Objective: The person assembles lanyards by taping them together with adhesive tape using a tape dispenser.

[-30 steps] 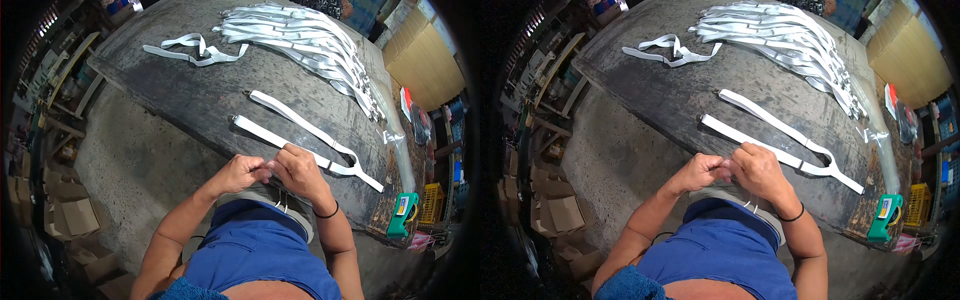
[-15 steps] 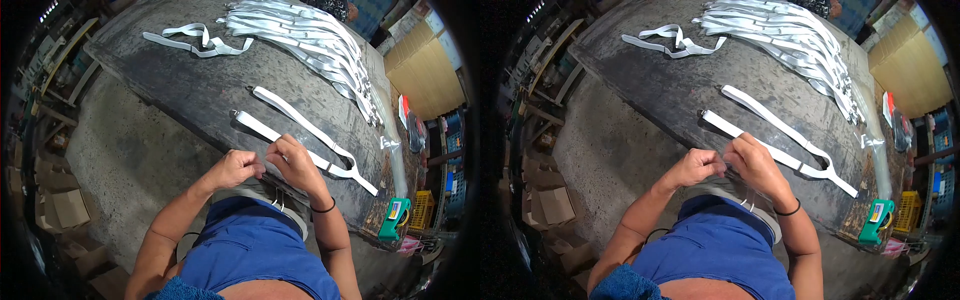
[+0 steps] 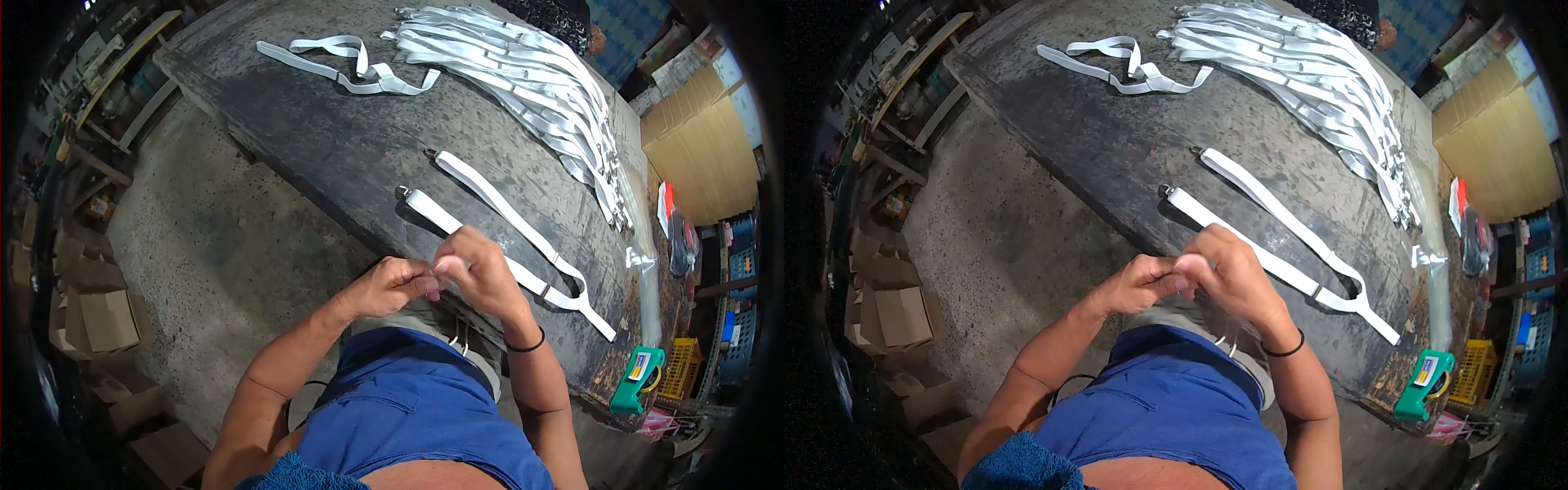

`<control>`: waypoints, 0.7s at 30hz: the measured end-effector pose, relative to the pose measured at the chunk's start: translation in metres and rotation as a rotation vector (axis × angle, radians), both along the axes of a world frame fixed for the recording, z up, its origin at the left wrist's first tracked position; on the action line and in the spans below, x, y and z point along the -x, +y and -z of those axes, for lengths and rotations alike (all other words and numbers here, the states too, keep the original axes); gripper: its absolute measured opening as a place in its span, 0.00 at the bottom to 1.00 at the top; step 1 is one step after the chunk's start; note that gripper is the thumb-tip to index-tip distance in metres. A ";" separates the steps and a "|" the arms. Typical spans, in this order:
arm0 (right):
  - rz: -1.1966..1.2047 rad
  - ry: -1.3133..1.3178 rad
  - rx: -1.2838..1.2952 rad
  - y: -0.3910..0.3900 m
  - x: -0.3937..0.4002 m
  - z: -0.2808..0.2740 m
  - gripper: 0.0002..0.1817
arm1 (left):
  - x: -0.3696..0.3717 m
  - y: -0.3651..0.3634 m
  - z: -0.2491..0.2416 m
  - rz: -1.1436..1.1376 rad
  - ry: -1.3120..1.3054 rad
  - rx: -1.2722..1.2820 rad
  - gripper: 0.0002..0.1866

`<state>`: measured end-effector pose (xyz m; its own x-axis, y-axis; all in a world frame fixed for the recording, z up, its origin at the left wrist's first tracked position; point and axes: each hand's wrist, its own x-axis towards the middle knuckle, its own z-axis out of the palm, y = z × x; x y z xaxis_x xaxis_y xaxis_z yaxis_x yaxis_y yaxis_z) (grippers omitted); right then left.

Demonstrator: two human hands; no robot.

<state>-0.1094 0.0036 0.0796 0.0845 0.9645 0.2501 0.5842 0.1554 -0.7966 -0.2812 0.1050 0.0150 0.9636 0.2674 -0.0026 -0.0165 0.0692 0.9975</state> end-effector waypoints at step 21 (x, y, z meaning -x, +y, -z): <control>0.038 -0.159 -0.090 0.037 -0.019 0.028 0.19 | -0.003 0.055 0.012 -0.292 -0.134 0.707 0.11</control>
<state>-0.0908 0.0406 0.0517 0.0732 0.9346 0.3481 0.7083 0.1970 -0.6778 -0.2786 0.1603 0.0032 0.8586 0.4884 -0.1556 -0.2489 0.6627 0.7063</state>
